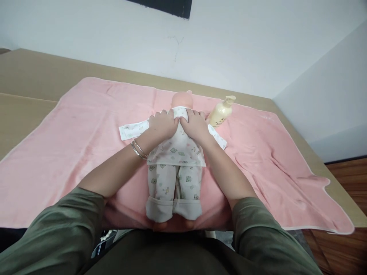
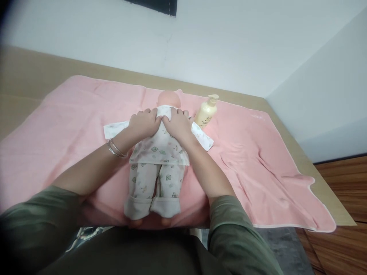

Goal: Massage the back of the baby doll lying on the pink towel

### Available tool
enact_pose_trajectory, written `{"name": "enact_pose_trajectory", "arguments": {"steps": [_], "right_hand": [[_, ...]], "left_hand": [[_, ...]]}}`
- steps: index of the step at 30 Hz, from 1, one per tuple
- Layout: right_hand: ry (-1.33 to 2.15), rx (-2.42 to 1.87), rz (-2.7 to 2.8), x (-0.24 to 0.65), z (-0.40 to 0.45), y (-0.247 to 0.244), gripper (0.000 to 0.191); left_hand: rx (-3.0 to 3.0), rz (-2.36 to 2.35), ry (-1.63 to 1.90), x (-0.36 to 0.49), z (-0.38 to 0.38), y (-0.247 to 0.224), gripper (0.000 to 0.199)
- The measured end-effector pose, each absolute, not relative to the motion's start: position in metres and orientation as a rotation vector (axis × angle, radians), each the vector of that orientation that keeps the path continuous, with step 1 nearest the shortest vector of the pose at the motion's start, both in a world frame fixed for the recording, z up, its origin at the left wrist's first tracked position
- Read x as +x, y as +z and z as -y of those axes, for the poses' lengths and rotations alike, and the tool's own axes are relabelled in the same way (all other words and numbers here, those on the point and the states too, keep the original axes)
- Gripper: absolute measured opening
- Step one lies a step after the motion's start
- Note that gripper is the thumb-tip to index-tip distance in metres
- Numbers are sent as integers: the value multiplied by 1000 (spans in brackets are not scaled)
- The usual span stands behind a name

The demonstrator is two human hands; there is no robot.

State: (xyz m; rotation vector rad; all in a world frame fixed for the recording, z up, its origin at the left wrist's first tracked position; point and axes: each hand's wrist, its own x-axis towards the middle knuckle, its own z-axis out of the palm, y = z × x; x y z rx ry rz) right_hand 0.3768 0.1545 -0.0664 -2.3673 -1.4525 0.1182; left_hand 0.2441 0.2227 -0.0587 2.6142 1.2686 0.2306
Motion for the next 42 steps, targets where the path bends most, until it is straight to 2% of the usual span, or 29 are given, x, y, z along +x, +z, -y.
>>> {"name": "enact_pose_trajectory", "arguments": {"steps": [6,11,16,23,27,30,37,42], "right_hand": [[114,-2383,1531,368,-150,-66,62],[-25,-2403,1704,333,-139,-68,64],[75,-2319,1722,339,-146,-70,67],[259,-2322,1514,391,-168,-76,73],[112,-2375,1536,381,-163,-71,66],[75,-2447,1589,360,-153,-63,64],[48,-2506,1788,309,-121,-59,71],[183,-2328,1785,345,-139,-64,68]], "left_hand": [[2638,-1263,319,247,-223,-66,54],[2652,-974,480,256,-251,-87,44],[2540,-1005,545,262,-258,-91,51],[2710,-983,502,255,-222,-93,63],[2710,-917,652,258,-225,-99,56],[2590,-927,631,261,-249,-100,49],[2325,-982,557,258,-273,-99,57],[2355,-1000,588,260,-268,-101,58]]}}
